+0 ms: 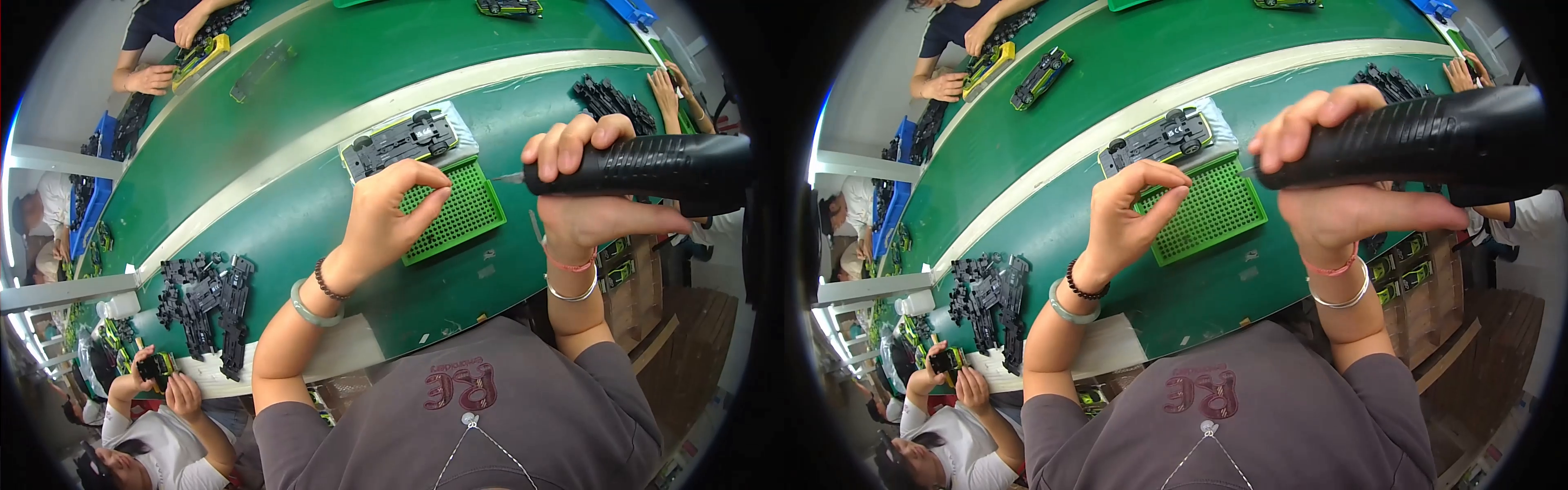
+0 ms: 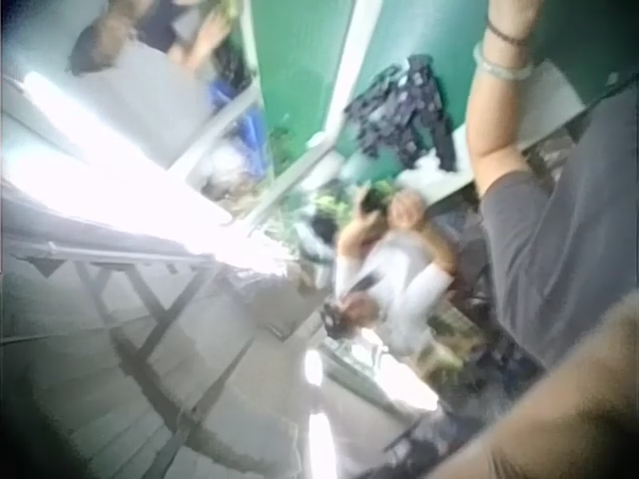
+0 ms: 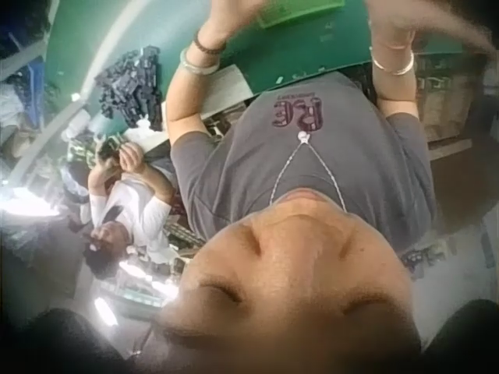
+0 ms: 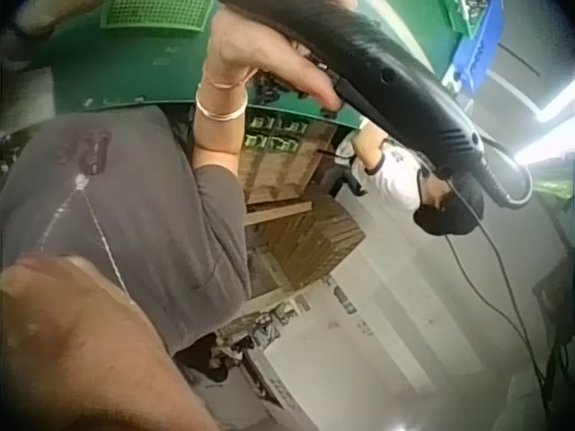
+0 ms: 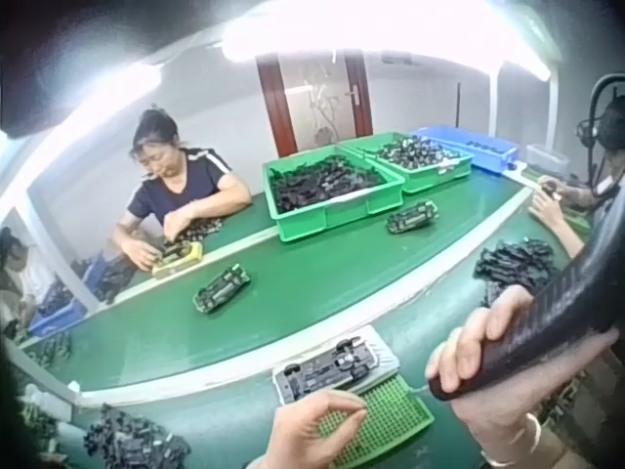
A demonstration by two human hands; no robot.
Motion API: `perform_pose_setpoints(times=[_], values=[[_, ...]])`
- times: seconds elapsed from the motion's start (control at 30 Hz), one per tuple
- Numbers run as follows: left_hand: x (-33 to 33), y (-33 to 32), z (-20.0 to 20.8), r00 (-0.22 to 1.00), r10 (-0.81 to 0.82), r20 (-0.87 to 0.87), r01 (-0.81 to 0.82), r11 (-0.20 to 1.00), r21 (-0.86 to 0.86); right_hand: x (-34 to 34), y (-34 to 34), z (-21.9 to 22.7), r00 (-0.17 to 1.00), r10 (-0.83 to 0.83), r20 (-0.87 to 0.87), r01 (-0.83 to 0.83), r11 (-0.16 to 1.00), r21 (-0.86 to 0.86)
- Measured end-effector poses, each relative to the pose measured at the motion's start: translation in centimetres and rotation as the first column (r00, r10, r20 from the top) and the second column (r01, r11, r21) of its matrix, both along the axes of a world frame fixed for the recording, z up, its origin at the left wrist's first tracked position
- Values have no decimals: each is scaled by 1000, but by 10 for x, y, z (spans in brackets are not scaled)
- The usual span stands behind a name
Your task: The person takes toy cars from a conveyor assembly line, fastens their components using an electric screwdriver, and places the assembled cars into a partitioned box.
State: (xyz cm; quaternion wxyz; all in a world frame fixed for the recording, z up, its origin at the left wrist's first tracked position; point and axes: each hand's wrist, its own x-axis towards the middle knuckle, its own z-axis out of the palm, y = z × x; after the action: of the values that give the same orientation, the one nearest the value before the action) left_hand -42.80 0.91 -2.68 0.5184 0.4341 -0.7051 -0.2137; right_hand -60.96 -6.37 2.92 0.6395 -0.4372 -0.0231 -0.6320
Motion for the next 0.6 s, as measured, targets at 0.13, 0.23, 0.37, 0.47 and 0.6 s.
perform_pose_setpoints(times=[0.13, 0.23, 0.37, 0.47, 0.6], values=[[-10, 6, -3, 933, 12, -361, 53, 984, 169, 15, 4, 8, 997, 38, -61, -40, 998, -44], [-11, 7, -1, 878, -5, -479, 101, 979, 175, 22, 7, 6, 998, 35, -54, -34, 999, 15], [-8, 6, -2, 933, -7, -359, 53, 992, 117, 24, 8, 6, 998, 40, -48, -39, 999, 31], [-8, 6, -3, 956, 5, -294, 19, 997, 79, 28, 11, 5, 998, 33, -48, -31, 998, 47], [-10, 6, -3, 954, 11, -299, 10, 997, 70, 29, 11, 2, 999, 25, -39, -23, 997, 69]])
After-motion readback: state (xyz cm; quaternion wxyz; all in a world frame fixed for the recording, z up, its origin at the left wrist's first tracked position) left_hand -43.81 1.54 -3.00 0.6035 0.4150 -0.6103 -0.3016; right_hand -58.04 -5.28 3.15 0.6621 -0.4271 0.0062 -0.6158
